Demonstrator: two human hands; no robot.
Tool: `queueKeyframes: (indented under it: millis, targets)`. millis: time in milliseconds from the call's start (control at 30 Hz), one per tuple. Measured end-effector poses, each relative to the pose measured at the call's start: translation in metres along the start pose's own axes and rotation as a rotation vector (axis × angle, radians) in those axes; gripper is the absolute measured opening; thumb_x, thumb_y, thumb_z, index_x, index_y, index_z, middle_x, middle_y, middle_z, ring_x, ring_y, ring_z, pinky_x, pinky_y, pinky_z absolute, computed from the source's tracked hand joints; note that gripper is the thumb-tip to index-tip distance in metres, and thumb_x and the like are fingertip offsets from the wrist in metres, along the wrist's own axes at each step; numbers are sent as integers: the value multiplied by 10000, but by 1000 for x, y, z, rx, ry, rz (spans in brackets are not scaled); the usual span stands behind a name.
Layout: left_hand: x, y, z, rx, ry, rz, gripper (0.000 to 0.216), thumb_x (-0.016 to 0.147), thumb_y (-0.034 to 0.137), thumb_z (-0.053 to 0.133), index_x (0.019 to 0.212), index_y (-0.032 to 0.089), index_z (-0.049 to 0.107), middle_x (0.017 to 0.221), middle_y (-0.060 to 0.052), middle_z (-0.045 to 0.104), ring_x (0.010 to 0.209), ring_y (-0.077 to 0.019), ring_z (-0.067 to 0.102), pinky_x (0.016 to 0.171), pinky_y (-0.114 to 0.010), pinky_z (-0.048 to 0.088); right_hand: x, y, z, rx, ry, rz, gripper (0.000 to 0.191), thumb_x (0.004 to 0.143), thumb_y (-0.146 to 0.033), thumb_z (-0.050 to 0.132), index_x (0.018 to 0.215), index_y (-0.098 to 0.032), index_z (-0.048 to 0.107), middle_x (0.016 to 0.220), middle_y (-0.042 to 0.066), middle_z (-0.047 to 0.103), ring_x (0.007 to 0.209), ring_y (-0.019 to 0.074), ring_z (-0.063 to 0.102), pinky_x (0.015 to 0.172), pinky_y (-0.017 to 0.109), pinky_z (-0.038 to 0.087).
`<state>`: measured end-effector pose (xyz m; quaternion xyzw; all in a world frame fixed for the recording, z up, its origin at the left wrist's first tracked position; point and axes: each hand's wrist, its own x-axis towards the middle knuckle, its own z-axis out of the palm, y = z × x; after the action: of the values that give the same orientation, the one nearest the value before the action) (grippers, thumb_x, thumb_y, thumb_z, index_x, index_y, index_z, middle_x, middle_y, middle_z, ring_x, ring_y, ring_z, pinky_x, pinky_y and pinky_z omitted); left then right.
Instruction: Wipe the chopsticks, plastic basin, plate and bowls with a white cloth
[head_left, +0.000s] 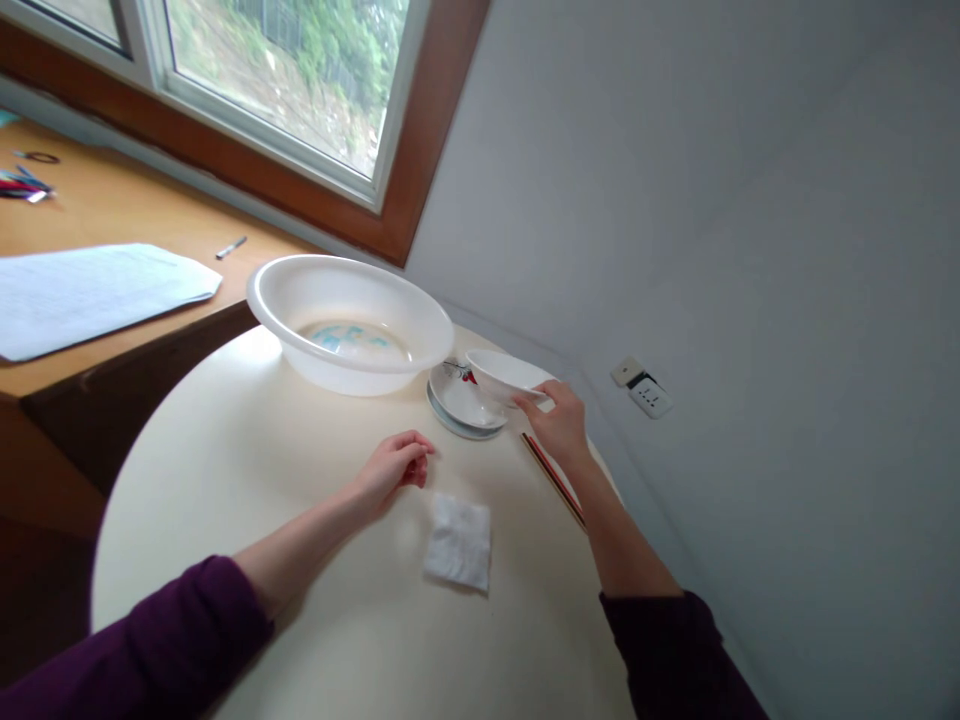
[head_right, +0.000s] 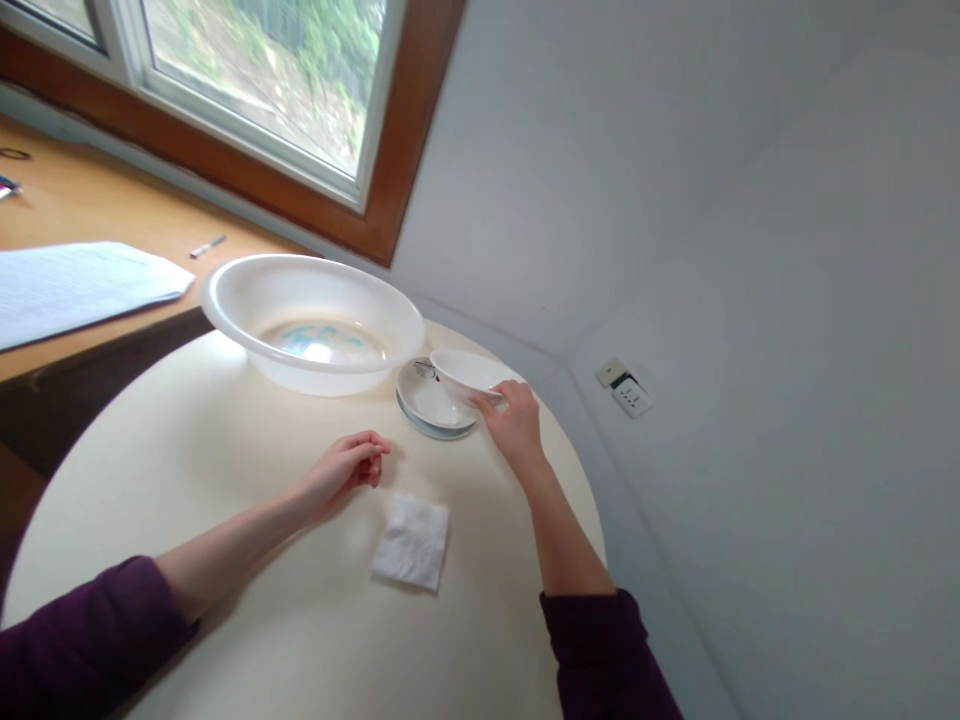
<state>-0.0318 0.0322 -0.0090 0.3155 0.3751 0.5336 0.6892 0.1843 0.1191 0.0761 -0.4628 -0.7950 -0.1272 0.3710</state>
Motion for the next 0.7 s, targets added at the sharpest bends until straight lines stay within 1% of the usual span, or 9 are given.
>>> queueKeyframes:
  millis: [133, 333, 533, 700]
  targets:
    - [0, -1, 1, 28, 8, 20, 93, 618, 229, 584, 653, 147, 559, 438, 47, 481, 426, -76, 433, 468, -201, 318, -8, 4, 15, -29, -3, -65, 317, 790, -479, 579, 658, -191, 560, 675, 37, 590, 713, 193, 512, 681, 314, 421]
    - [1, -2, 1, 45, -16, 20, 115, 602, 248, 602, 643, 147, 564, 437, 46, 476, 432, -76, 425, 478, -209, 309, -16, 3, 35, -42, -59, -160, 244, 795, -383, 612, 664, -179, 579, 661, 38, 593, 701, 193, 503, 666, 303, 419]
    - [0, 0, 2, 31, -23, 11, 102, 585, 237, 589, 631, 149, 564, 426, 46, 471, 421, -76, 416, 472, -212, 296, -27, -3, 59, 26, -35, -109, 223, 808, -353, 595, 675, -174, 602, 671, 45, 613, 714, 190, 530, 691, 311, 431]
    - [1, -2, 1, -7, -22, 0, 66, 570, 198, 547, 616, 153, 559, 395, 56, 439, 417, -83, 414, 473, -214, 299, -36, -7, 69, 133, -6, -67, 209, 820, -334, 574, 699, -170, 621, 716, 60, 647, 751, 193, 564, 727, 328, 458]
